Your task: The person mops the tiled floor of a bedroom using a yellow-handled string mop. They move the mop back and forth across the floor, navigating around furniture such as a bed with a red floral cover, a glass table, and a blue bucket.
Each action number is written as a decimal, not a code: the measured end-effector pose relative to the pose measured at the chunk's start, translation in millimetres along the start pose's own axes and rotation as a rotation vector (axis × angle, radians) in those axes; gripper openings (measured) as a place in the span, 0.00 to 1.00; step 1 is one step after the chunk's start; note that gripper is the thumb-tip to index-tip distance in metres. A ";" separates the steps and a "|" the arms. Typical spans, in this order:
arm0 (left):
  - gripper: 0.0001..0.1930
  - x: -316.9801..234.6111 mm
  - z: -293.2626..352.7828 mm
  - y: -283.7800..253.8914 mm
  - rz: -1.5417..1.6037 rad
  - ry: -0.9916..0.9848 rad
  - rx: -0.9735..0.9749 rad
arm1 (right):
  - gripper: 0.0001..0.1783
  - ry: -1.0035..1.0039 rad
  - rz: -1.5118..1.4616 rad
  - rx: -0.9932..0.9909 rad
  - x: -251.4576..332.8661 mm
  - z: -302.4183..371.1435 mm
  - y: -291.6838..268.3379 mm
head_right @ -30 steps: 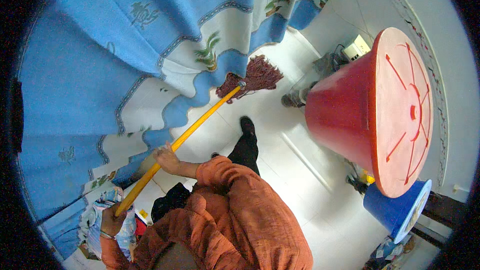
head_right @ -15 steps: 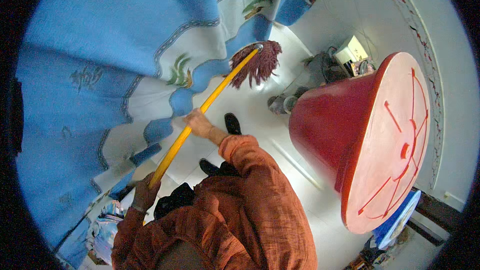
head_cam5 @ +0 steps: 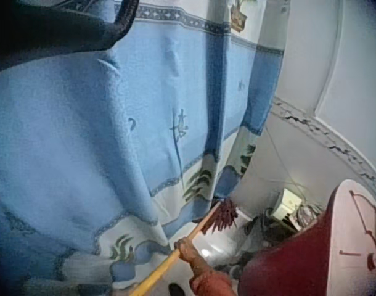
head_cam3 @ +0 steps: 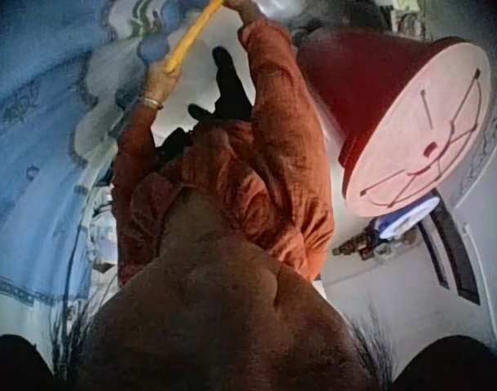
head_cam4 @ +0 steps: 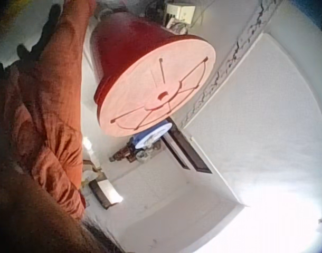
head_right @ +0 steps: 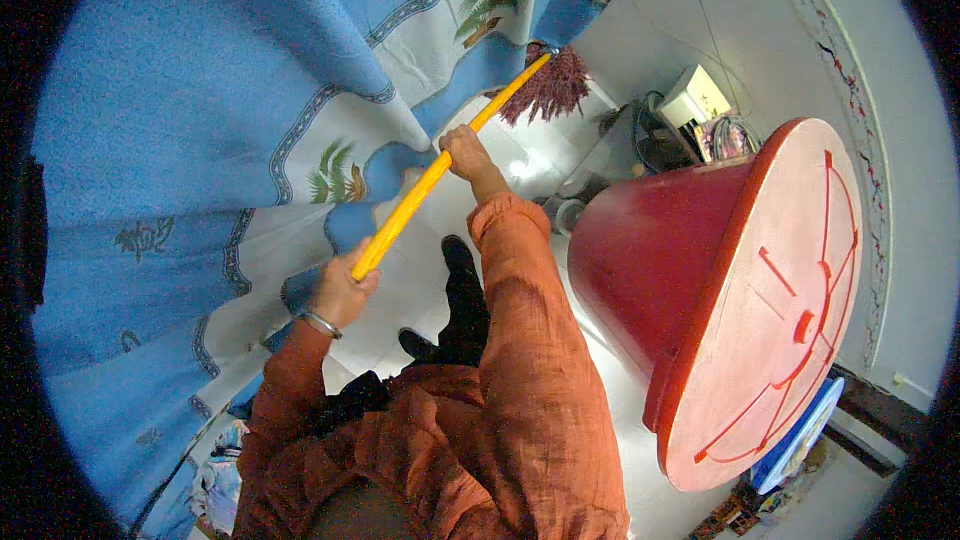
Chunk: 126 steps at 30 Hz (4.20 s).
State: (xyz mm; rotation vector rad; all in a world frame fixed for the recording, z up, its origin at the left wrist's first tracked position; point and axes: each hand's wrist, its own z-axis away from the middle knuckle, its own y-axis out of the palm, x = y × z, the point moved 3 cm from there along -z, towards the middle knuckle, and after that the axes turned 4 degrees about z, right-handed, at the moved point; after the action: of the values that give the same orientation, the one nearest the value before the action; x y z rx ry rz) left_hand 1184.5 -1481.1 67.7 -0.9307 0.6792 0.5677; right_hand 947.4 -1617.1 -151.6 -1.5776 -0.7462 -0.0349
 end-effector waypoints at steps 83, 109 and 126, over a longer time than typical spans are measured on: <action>0.30 -37.1 16.7 -34.8 -0.368 0.149 0.057 | 0.10 0.085 -0.089 -0.250 31.5 7.6 -39.3; 0.30 -38.9 21.0 -23.5 -0.360 0.016 -0.092 | 0.10 0.001 -0.141 -0.162 27.6 -19.9 -42.5; 0.27 -36.5 -31.3 -60.6 -0.443 0.215 0.110 | 0.08 0.203 0.029 -0.267 12.0 24.4 -36.3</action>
State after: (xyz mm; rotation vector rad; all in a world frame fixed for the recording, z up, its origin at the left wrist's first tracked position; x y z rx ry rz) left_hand 1194.1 -1542.8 113.4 -1.0086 0.6620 0.0374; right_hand 929.9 -1591.4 -118.5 -1.8067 -0.5765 -0.2795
